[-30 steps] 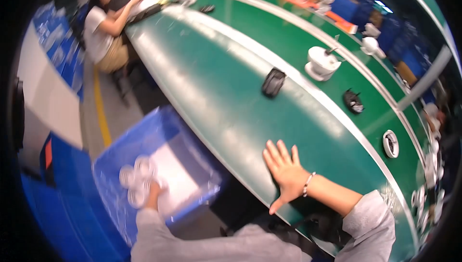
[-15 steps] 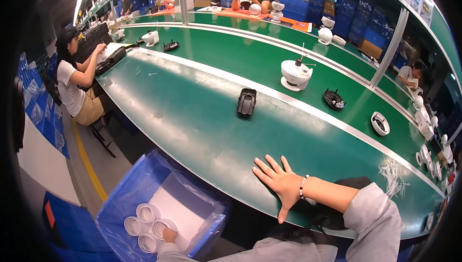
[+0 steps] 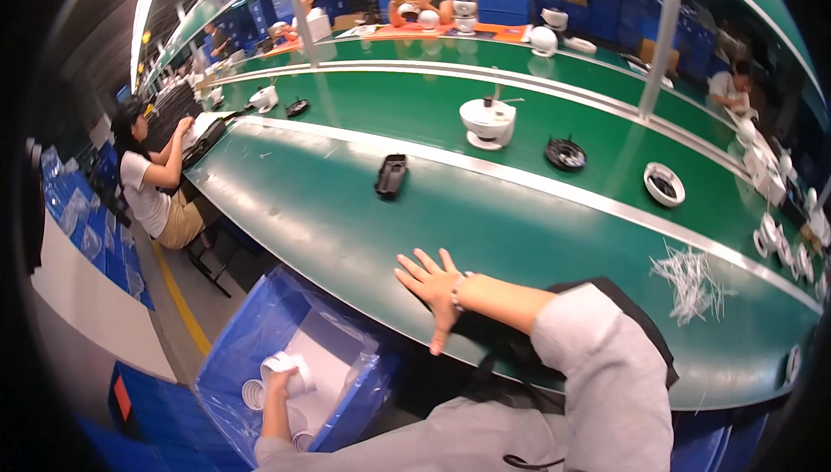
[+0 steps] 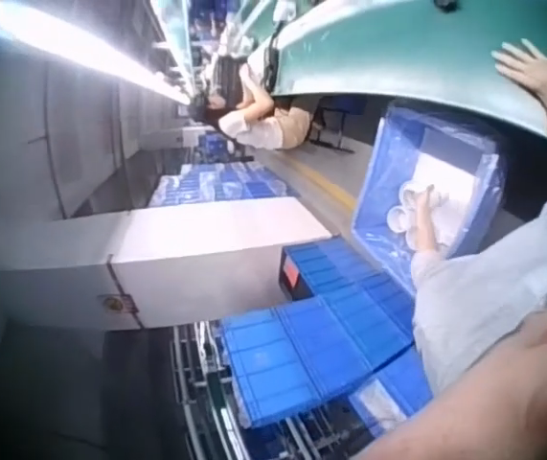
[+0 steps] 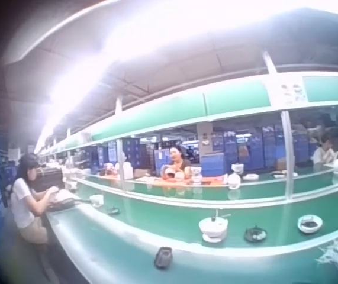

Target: Assembling components of dome-style security cameras on a factory production line.

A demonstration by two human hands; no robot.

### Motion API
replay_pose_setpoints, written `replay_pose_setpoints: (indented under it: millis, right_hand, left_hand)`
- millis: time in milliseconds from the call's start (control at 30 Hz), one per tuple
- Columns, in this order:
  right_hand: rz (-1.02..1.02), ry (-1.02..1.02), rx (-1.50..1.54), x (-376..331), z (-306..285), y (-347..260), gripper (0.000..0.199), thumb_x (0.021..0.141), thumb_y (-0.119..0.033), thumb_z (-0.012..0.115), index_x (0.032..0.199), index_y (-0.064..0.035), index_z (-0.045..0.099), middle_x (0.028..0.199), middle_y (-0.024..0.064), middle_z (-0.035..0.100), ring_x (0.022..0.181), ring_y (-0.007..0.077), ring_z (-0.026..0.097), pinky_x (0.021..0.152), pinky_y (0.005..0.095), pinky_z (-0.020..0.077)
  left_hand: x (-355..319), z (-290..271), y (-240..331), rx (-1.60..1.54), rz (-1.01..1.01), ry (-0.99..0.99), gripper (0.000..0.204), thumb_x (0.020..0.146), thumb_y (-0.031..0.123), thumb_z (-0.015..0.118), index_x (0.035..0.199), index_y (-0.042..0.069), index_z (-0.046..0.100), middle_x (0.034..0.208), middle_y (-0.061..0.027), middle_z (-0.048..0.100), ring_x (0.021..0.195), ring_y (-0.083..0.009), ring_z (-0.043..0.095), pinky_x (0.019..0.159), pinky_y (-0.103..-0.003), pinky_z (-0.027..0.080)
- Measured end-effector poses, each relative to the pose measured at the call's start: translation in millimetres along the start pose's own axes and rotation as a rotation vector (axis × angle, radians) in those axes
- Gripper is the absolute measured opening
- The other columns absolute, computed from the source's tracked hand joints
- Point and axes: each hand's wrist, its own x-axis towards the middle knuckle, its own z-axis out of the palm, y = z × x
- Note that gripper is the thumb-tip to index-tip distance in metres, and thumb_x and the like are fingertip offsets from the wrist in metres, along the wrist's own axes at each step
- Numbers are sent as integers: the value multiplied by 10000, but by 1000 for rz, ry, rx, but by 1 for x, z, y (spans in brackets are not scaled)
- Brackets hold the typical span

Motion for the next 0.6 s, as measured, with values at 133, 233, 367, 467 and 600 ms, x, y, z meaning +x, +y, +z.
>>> replay_pose_setpoints:
  millis: [133,233,367,467,600]
  right_hand:
    - [14,-118,97,10,-25,10,1170,396,-581,748,1283,2,258,1360,217,160,1260,368,147,984,522,200]
    - [-140,53,352,-10,-51,17,1022,508,-554,730,1210,80,345,1233,263,374,1165,337,364,996,349,277]
    - [-313,627,515,-93,-87,26,1106,524,-487,760,1297,55,184,1325,229,257,1218,307,297,1008,352,256]
    - [-213,678,997,-180,-89,48,1102,508,-339,810,1330,-13,153,1337,168,262,1216,278,302,986,394,286]
    - [-100,986,1400,-321,-30,80,1008,604,-440,726,1330,-35,156,1326,161,277,1199,279,333,932,406,366]
  left_hand:
    - [-101,-16,134,-397,370,-114,531,672,-40,633,1164,3,437,1086,-76,527,963,-206,527,833,-325,426]
    - [-203,2,226,-488,652,-292,525,736,11,597,1215,-11,382,1153,-111,483,1018,-231,499,866,-350,411]
    - [-291,65,311,-322,972,-683,604,730,76,603,1248,-10,306,1159,-131,464,1022,-255,502,874,-401,416]
    - [-347,163,364,-179,931,-1038,619,685,186,652,1174,-53,358,816,-167,578,692,-263,590,743,-397,464]
    - [-458,323,398,-148,711,-1746,697,654,136,686,1226,-49,333,1107,-169,513,988,-258,535,847,-386,439]
